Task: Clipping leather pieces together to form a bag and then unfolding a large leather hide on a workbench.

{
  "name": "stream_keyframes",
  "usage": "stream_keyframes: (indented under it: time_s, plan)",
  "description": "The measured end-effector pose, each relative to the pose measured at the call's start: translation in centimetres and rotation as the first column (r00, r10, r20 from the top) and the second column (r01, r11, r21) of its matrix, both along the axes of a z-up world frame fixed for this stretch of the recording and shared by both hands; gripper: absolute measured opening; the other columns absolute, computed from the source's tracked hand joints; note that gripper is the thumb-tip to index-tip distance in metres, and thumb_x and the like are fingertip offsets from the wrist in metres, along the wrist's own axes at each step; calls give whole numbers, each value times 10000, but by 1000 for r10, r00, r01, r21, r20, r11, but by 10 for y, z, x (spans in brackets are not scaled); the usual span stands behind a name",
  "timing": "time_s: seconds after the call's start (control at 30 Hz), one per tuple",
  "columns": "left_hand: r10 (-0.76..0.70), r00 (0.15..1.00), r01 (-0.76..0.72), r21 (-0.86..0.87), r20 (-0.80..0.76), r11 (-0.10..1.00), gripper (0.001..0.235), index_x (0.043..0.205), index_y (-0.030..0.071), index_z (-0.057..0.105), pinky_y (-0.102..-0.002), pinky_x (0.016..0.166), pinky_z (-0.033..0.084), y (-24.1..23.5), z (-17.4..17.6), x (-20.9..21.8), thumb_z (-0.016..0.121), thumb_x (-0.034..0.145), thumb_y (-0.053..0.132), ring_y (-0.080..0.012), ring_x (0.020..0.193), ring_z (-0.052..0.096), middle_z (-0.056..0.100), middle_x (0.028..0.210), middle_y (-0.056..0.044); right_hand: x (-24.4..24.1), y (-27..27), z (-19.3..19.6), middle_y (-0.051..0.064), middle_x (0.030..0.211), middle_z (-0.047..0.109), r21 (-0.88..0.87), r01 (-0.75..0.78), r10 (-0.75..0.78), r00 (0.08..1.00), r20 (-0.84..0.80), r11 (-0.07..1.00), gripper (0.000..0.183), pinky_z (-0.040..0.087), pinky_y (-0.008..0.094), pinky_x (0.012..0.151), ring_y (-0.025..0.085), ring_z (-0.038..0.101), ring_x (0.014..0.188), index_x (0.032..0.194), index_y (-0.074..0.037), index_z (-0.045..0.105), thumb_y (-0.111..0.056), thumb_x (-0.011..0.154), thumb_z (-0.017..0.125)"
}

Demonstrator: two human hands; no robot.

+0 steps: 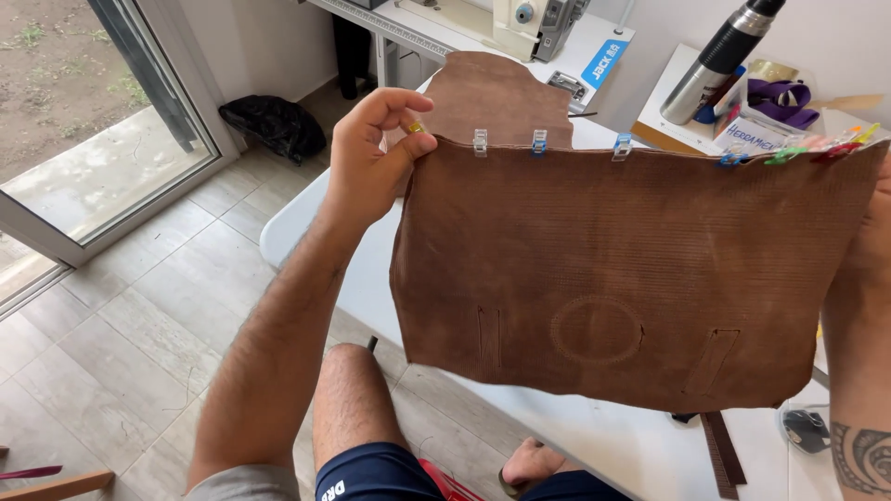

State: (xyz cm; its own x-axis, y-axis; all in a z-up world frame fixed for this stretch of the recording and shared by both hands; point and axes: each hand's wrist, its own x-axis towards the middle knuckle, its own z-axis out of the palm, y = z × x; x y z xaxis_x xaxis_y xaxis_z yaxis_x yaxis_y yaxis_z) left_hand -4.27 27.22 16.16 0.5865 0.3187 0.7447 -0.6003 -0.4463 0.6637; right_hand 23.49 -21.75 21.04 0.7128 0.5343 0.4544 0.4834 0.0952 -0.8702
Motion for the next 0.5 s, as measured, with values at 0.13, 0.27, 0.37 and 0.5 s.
stream_keyframes:
  time_s: [0.13, 0.27, 0.37, 0.5]
  plan:
    - [29, 1000, -29, 23, 11, 999, 215, 1089, 98, 670, -265, 936, 475, -8, -2, 6, 732, 907, 1, -106, 909, 570, 636, 960, 4, -59, 60, -12, 121, 1095, 697, 57, 160, -142, 960, -239, 985, 178, 627, 411, 923, 299, 713, 1019, 951, -66, 642, -213, 862, 594]
    - [172, 958, -247, 349, 231, 904, 169, 1121, 72, 651, -382, 971, 445, -33, 20, 3, 734, 975, 57, -210, 943, 580, 596, 926, -35, -44, 60, -58, 135, 1132, 720, -43, 318, -318, 912, -257, 947, 184, 590, 303, 859, 229, 724, 1023, 1100, -68, 637, -106, 926, 594]
    - [245, 915, -387, 521, 321, 761, 293, 1128, 53, 636, -419, 992, 421, -50, 19, 10, 831, 920, 122, -232, 964, 565, 652, 886, -13, -51, 56, -74, 104, 1156, 739, -41, 530, -529, 848, 34, 847, 218, 558, 224, 878, 150, 735, 1074, 1219, -75, 664, -2, 1033, 576]
    - [228, 862, -494, 652, 452, 574, 409, 1110, 57, 608, -420, 999, 427, -88, 43, 8, 923, 849, 34, -265, 953, 527, 615, 781, -18, -156, 116, -25, 204, 1213, 675, 82, 337, -318, 743, 589, 938, 311, 498, 407, 1083, 306, 643, 1177, 1215, 72, 653, -211, 1087, 669]
